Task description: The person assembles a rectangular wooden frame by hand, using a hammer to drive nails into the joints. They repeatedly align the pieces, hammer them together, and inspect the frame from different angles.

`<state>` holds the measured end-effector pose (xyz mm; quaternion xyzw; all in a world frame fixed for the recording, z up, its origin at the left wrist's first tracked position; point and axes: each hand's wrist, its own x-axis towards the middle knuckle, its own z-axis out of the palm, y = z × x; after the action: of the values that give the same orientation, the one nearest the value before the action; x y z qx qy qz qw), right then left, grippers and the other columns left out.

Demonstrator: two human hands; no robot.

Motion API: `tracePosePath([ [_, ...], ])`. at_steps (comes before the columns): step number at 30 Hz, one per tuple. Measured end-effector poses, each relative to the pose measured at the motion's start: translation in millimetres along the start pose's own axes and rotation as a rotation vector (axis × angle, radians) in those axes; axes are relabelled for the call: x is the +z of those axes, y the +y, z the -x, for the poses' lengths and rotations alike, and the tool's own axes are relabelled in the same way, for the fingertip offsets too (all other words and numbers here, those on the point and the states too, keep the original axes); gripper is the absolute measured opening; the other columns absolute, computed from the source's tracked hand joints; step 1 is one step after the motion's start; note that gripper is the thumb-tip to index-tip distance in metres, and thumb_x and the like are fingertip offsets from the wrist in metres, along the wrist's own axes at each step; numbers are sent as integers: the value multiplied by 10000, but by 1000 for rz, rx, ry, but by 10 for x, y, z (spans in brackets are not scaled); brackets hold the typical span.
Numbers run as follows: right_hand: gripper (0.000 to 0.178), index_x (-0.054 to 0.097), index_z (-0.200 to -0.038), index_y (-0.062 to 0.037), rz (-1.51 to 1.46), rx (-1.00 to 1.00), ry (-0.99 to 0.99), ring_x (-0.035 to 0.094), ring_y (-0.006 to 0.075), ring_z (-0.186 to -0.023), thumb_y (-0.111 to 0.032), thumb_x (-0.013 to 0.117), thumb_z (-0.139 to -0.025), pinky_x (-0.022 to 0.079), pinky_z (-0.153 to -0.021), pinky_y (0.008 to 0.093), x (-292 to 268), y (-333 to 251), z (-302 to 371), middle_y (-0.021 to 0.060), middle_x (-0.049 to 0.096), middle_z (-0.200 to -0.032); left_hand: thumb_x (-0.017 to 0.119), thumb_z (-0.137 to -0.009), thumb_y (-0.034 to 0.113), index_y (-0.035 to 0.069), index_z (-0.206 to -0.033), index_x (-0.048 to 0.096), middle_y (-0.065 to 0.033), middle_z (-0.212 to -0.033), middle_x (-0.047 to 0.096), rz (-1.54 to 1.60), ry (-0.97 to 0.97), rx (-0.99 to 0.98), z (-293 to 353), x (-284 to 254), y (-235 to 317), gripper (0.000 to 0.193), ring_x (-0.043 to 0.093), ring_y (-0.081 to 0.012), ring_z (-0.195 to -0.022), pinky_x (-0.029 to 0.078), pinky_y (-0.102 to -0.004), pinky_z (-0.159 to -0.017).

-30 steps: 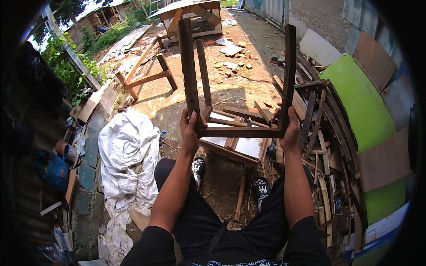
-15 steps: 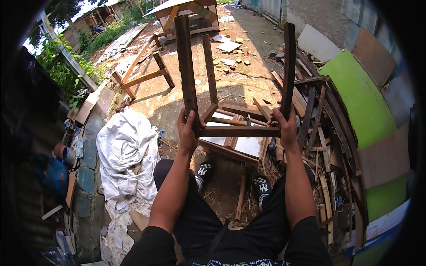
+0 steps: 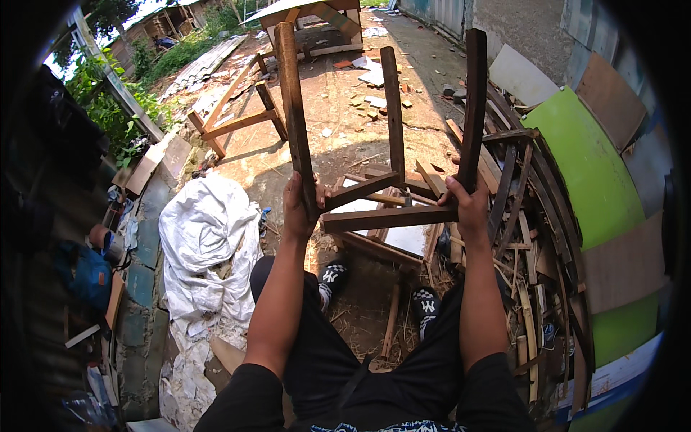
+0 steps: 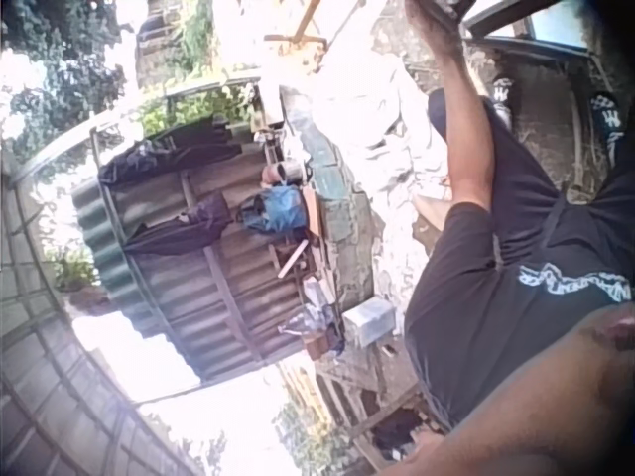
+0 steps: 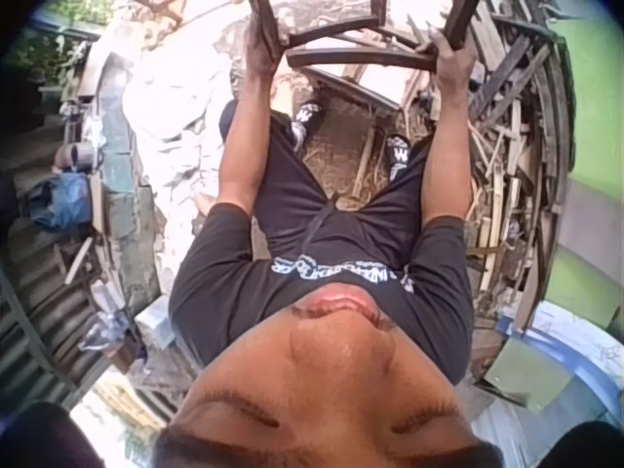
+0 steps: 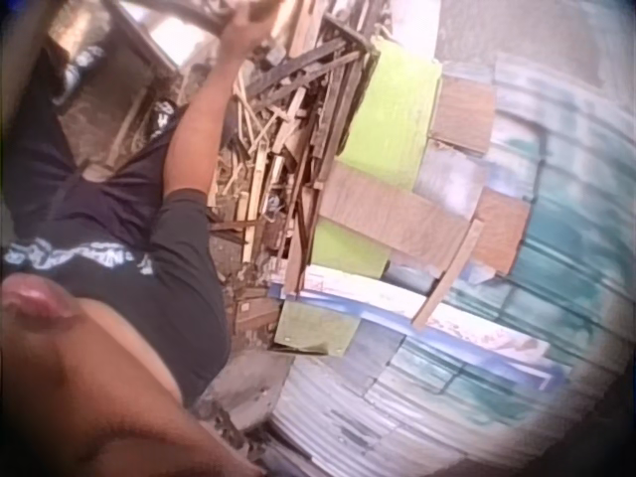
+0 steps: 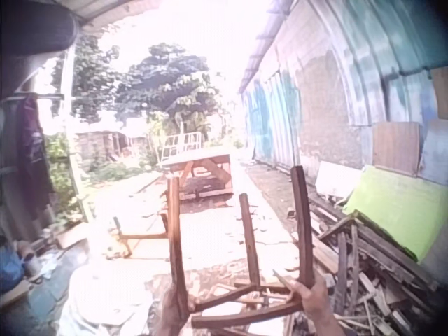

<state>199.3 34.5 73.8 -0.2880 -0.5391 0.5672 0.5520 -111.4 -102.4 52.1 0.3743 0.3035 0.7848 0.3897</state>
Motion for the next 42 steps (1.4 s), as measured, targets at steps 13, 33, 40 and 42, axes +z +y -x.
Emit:
tracePosePath([
  [13,429,682,-1258,6,-36,91,-7,568,62,-638,-363,664,-1040,483,-590,250,59,231,-55,-17,579,-777,370,-1094,587,78,-942,628,-55,-529,508,211,122,-49,-5,81,7,591,502,-182,-497,452,-331,-732],
  [33,830,556,-746,-61,-151,176,89,531,142,-426,-807,287,-993,456,-435,283,18,559,-152,31,491,-535,445,-1097,531,42,-792,634,-114,-569,597,-84,152,162,-7,-47,37,606,622,-213,-554,540,-360,-645],
  [40,836,559,-774,-57,-119,52,110,538,149,-450,-811,274,-993,447,-460,282,-276,567,-154,38,494,-536,477,-1085,536,2,-792,666,-136,-619,661,-259,85,155,95,-218,-6,638,668,-208,-591,530,-316,-582],
  [42,828,559,-773,-58,-110,61,113,547,147,-465,-806,283,-995,447,-469,278,-330,548,-128,36,502,-539,478,-1088,525,-10,-779,678,-138,-624,666,-242,101,134,130,-202,-44,648,668,-203,-591,524,-310,-580],
])
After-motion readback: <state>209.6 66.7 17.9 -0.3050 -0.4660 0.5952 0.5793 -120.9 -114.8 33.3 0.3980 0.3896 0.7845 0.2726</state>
